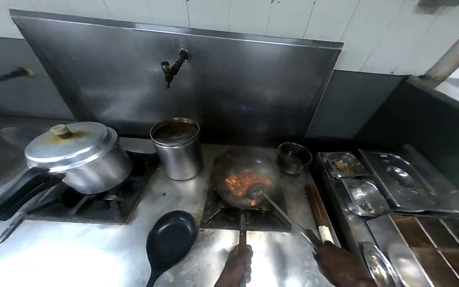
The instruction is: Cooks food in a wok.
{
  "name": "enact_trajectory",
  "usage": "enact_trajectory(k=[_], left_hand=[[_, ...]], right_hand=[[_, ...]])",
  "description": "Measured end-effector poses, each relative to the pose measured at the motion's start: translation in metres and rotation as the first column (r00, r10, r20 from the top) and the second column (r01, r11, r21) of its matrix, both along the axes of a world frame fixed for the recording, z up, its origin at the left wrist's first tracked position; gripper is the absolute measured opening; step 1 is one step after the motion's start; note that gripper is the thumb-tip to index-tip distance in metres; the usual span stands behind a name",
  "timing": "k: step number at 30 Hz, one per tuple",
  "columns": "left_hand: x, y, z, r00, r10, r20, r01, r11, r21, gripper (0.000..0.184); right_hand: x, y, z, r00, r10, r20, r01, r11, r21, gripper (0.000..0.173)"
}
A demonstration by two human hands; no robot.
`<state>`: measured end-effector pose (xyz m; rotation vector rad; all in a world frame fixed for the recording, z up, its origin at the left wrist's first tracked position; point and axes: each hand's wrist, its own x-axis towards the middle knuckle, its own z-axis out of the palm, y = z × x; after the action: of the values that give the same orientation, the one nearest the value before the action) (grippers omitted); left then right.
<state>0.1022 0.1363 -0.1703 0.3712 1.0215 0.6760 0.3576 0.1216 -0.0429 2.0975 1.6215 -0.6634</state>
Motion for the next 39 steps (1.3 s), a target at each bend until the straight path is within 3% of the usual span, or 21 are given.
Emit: enact_trajectory(k=[2,5,7,9,12,15,17,19,21,25,27,28,30,33,36,39], left_hand=[[0.002,-0.001,-0.001,1.0,0.003,0.007,-0.003,1.0,0.002,0.017],[0.002,-0.002,0.0,1.0,0.014,0.005,-0.014,1.0,0.011,0.016],[0.001,-0.002,0.0,1.0,0.009,-0.009,-0.009,1.0,0.009,0.016],[0.0,0.0,0.0,1.0,0.001,-0.017,-0.001,1.0,0.008,0.016],[-0.004,0.002,0.0,0.999,-0.023,-0.024,0.024,1.0,0.007,0.017],[-0.003,0.004,0.0,0.999,-0.034,-0.017,0.035,0.999,0.009,0.016],[-0.001,0.002,0.001,1.0,-0.025,0.0,0.025,1.0,-0.005,0.015],[0.003,0.0,0.017,1.0,-0.004,0.021,0.005,0.999,-0.039,0.013],[0.006,-0.002,0.042,0.999,0.016,0.047,-0.012,0.997,-0.072,0.01],[0.0,-0.001,0.051,1.0,-0.005,0.022,0.007,0.997,-0.077,0.009],[-0.009,0.002,0.043,1.0,-0.026,-0.001,0.025,0.998,-0.051,0.01],[-0.015,0.004,0.04,0.999,-0.044,-0.012,0.044,0.998,-0.036,0.011],[-0.031,0.009,0.036,0.993,-0.101,-0.06,0.101,0.995,-0.011,0.013],[-0.062,0.026,0.032,0.965,-0.197,-0.171,0.201,0.98,0.008,0.019],[-0.098,0.045,0.031,0.924,-0.278,-0.261,0.288,0.958,0.002,0.024],[-0.116,0.059,0.03,0.906,-0.316,-0.282,0.335,0.942,0.019,0.023]], right_hand=[[-0.026,0.032,-0.019,1.0,-0.031,0.003,0.03,0.996,0.086,0.069],[-0.057,0.059,-0.057,0.979,-0.017,-0.205,0.053,0.984,0.169,0.065],[-0.057,0.047,-0.064,0.926,0.014,-0.378,0.042,0.989,0.14,0.068],[-0.036,0.019,-0.055,0.896,0.02,-0.443,0.015,0.997,0.076,0.07],[0.005,-0.008,-0.029,0.959,0.012,-0.285,-0.012,1.0,0.001,0.071],[0.016,0.006,-0.025,0.997,0.016,-0.078,-0.013,0.999,0.035,0.07],[0.016,0.026,-0.041,0.964,-0.051,-0.261,0.078,0.992,0.095,0.067],[0.01,0.036,-0.06,0.771,-0.18,-0.611,0.292,0.952,0.088,0.065],[-0.007,0.038,-0.071,0.534,-0.283,-0.797,0.487,0.873,0.017,0.068],[-0.048,0.064,-0.088,0.343,-0.298,-0.891,0.635,0.773,-0.014,0.066],[-0.063,0.077,-0.095,0.202,-0.316,-0.927,0.612,0.78,-0.133,0.064],[-0.067,0.077,-0.096,0.179,-0.327,-0.928,0.561,0.809,-0.177,0.064],[-0.062,0.06,-0.095,0.249,-0.308,-0.918,0.42,0.889,-0.184,0.066],[-0.016,0.024,-0.084,0.561,-0.151,-0.814,0.191,0.98,-0.05,0.069],[0.05,0.005,-0.053,0.865,0.095,-0.493,-0.05,0.993,0.103,0.068],[0.07,0.004,0.004,0.978,0.204,-0.053,-0.198,0.976,0.091,0.067]])
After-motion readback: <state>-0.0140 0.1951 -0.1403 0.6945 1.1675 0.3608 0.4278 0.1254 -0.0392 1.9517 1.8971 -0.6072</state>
